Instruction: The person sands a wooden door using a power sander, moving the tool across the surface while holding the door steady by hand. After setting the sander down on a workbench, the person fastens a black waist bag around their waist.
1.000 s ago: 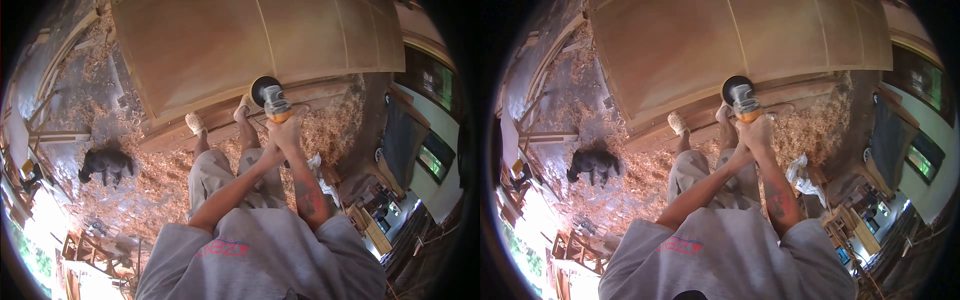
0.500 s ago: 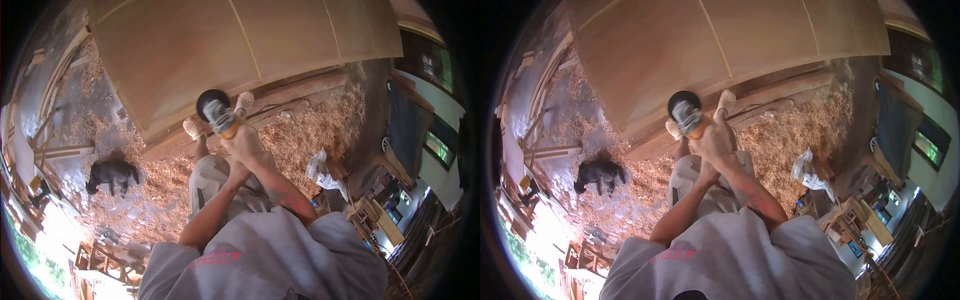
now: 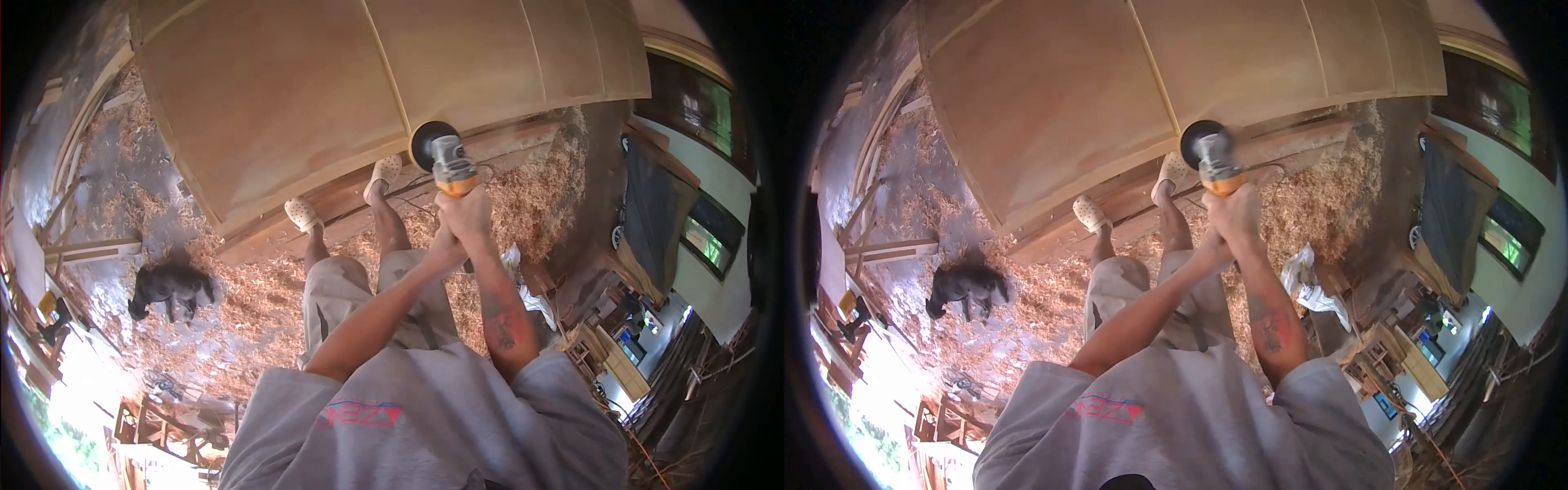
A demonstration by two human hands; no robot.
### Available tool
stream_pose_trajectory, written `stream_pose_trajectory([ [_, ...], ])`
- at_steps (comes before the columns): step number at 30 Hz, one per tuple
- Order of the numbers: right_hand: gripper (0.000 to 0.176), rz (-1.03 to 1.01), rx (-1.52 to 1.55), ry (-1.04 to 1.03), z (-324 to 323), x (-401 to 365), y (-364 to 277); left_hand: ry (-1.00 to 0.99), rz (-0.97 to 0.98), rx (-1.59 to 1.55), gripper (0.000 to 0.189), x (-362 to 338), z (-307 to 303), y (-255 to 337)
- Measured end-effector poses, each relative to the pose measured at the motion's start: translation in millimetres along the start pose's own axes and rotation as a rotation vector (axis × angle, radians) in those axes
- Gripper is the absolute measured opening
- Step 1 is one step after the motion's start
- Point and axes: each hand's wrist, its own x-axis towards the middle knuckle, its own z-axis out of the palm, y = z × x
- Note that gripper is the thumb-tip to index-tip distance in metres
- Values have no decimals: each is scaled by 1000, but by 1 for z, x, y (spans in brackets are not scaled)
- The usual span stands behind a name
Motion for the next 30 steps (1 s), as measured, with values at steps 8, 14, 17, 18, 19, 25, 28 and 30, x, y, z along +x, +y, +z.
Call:
stream_pose_trajectory([
  [8,37,35,229,57,-32,32,11,-64,-84,138,78,42,18,12],
  [14,37,-69,293,-84,11,-29,-40,127,44,142,58,-29,-34,5],
  [17,35,-106,165,-197,62,-56,-33,233,-35,106,50,-74,-61,23],
  [18,41,-262,154,-179,76,-65,-37,225,-37,102,50,-85,-74,14],
  [19,48,-421,142,-161,81,-69,-38,200,-62,228,52,-94,-88,-3],
  [25,50,-195,61,-295,45,-54,-43,251,-41,97,51,-73,-55,6],
  [28,46,-138,66,-159,14,-31,-27,118,19,65,53,-39,-24,-1],
  [30,41,19,-97,-77,1,-10,-16,10,77,116,58,-10,-7,1],
])
